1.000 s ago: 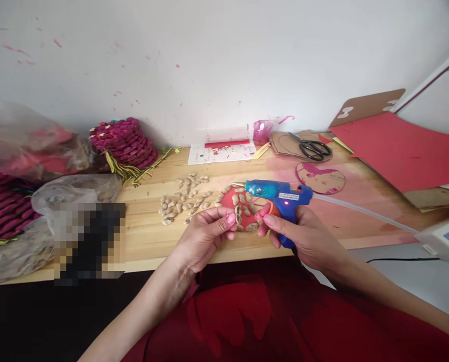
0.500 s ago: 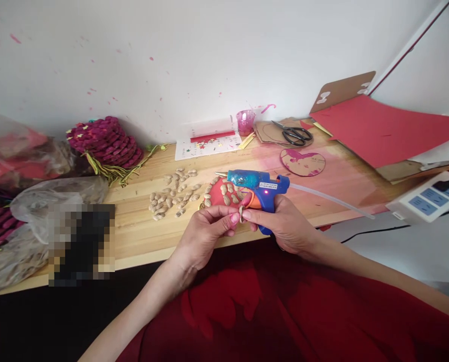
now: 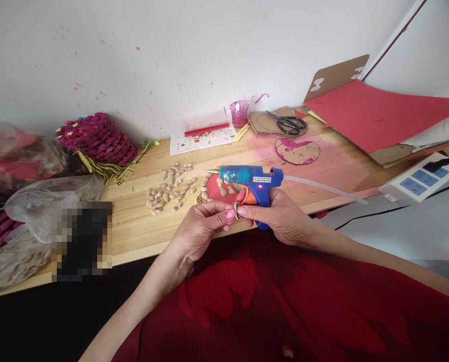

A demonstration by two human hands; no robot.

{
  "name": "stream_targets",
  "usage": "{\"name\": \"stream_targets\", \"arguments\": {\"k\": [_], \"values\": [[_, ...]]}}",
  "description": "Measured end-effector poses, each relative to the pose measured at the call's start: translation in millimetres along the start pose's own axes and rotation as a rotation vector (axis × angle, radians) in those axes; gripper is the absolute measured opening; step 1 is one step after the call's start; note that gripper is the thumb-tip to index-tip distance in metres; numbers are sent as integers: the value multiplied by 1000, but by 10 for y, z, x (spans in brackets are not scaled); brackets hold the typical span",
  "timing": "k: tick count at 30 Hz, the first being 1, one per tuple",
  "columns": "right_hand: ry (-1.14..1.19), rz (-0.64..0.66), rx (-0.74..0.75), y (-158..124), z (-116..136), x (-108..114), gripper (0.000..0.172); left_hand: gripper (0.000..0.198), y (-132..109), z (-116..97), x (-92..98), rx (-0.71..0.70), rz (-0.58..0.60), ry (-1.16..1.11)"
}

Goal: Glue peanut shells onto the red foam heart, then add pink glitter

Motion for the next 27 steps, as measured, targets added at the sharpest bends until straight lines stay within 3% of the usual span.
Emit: {"name": "stream_targets", "arguments": {"k": [6, 12, 20, 27], "values": [[4, 51, -10, -10, 35, 24, 23, 33, 14, -3, 49, 23, 4, -70], [-219, 39, 9, -137, 172, 190, 47, 33, 45, -37, 195, 8, -10, -187], [-412, -15, 35, -280, 268, 234, 42, 36, 71, -72, 247, -24, -16, -185], [-530, 28, 64, -277, 221, 262, 41, 33, 65, -77, 257, -28, -16, -199]]}}
Point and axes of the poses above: each hand's wrist, its own y-axis towards the middle knuckle, its own x-axis out of the back of the hand, z = x × y, the point moved 8 cm from there along y, towards the middle knuckle, and after that the axes turned 9 degrees about y, right-handed, at the moved point
